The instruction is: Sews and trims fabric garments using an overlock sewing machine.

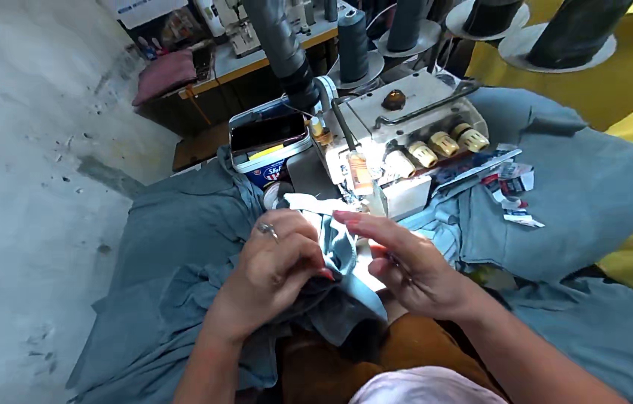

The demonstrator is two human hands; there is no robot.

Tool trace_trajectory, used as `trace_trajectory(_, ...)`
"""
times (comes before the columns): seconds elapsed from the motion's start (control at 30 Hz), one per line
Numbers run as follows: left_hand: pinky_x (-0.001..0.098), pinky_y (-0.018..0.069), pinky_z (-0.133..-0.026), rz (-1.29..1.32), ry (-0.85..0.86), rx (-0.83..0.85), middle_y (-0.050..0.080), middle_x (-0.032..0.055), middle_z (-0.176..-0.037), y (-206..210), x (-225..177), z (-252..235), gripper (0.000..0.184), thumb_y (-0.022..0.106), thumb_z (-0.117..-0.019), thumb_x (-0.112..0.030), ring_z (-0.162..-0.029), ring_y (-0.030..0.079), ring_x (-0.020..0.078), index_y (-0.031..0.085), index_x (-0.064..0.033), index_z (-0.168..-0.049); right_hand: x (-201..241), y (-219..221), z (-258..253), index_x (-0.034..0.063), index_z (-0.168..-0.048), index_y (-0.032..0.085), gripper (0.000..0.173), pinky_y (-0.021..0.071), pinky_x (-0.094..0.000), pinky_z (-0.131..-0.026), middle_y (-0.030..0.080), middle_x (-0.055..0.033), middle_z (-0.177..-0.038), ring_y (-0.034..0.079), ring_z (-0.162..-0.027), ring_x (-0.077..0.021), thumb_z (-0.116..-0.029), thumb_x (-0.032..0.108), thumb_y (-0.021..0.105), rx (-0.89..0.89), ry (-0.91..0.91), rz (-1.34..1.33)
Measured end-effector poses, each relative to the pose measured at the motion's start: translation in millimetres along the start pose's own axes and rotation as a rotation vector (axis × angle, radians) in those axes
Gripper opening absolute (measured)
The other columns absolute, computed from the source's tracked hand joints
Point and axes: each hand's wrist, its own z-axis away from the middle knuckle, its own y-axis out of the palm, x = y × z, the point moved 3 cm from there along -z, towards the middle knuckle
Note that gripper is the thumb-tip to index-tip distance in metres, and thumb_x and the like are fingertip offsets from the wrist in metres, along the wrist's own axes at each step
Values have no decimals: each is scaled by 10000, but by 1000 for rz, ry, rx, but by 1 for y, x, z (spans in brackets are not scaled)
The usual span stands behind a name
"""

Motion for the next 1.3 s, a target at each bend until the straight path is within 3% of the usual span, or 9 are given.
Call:
trace_trajectory(0.17, 436, 364, -1134, -236, -19, 117, 691, 30, -846, -6, -6, -3, 284, 549, -1054, -350, -876, 675, 109, 631, -104, -940, -5, -2, 6, 28, -1022, 715, 202, 515, -253, -634, 699, -79, -780, 645, -682, -133, -936, 83, 541, 92, -4, 172)
trace_trajectory(0.27, 570, 396, -1076, -169, -88, 246, 744, 55, -861, -26, -1, 2, 345, 592, -940, -349, -975, 718, 208, 703, -76, -760, 5, -10, 23, 33, -949, 690, 179, 497, -189, -672, 662, -78, -765, 624, -710, -102, -944, 110, 528, 68, 35, 146)
trace_trajectory(0.37, 357, 375, -1190, 487, -104, 382, 696, -51, -898, -52, -6, 23, 319, 547, -1051, -372, -1043, 664, 28, 619, -148, -836, 18, -9, 44, 37, -1019, 643, 212, 479, -82, -776, 646, -27, -855, 594, -809, 28, -1042, 212, 526, 58, 144, -170)
trace_trajectory(0.47, 89, 517, -732, 493, -239, 401, 621, -121, -761, -57, -6, 6, 313, 520, -1068, -382, -738, 596, -112, 641, -146, -902, 21, 22, 64, -28, -978, 644, 189, 431, -76, -635, 592, -56, -738, 529, -665, 23, -1019, 141, 570, 95, 300, -434)
trace_trajectory(0.53, 185, 489, -614, 6, -449, 441, 635, -72, -742, -45, 25, -9, 236, 571, -1029, -291, -673, 580, -32, 697, -133, -907, 11, 43, 71, -38, -873, 657, 211, 392, -95, -587, 558, -12, -676, 478, -615, 49, -999, 108, 571, 73, 560, -432)
trace_trajectory(0.63, 545, 511, -777, -353, -815, 630, 686, 144, -865, 0, 66, -44, 223, 663, -1004, -238, -857, 670, 304, 715, -30, -941, -7, 54, 70, -48, -913, 698, 202, 459, -161, -680, 616, -10, -749, 531, -698, 26, -985, 86, 565, -87, 886, -272)
trace_trajectory(0.73, 625, 488, -887, -487, -891, 711, 681, 260, -1011, 36, 84, -75, 262, 622, -1023, -207, -1031, 660, 441, 670, 50, -1041, -21, 53, 62, -69, -878, 676, 178, 426, -185, -618, 581, -52, -703, 503, -642, -27, -954, 33, 552, -296, 889, 5)
trace_trajectory(1.07, 583, 465, -935, -322, -957, 246, 659, 284, -1079, 71, 106, -83, 244, 535, -1029, -96, -1061, 635, 406, 647, 105, -1110, -46, 47, 56, -77, -938, 673, 121, 467, -58, -664, 638, 46, -744, 545, -673, 130, -922, 20, 604, -732, 709, -16)
trace_trajectory(1.3, 578, 481, -1004, -173, -982, 157, 601, 298, -1258, 44, 109, -12, 672, 680, -982, -242, -1179, 599, 420, 361, 92, -1470, -51, 42, 73, -83, -968, 678, 214, 441, -113, -652, 620, -19, -744, 519, -664, 54, -990, 110, 588, -473, 775, -11)
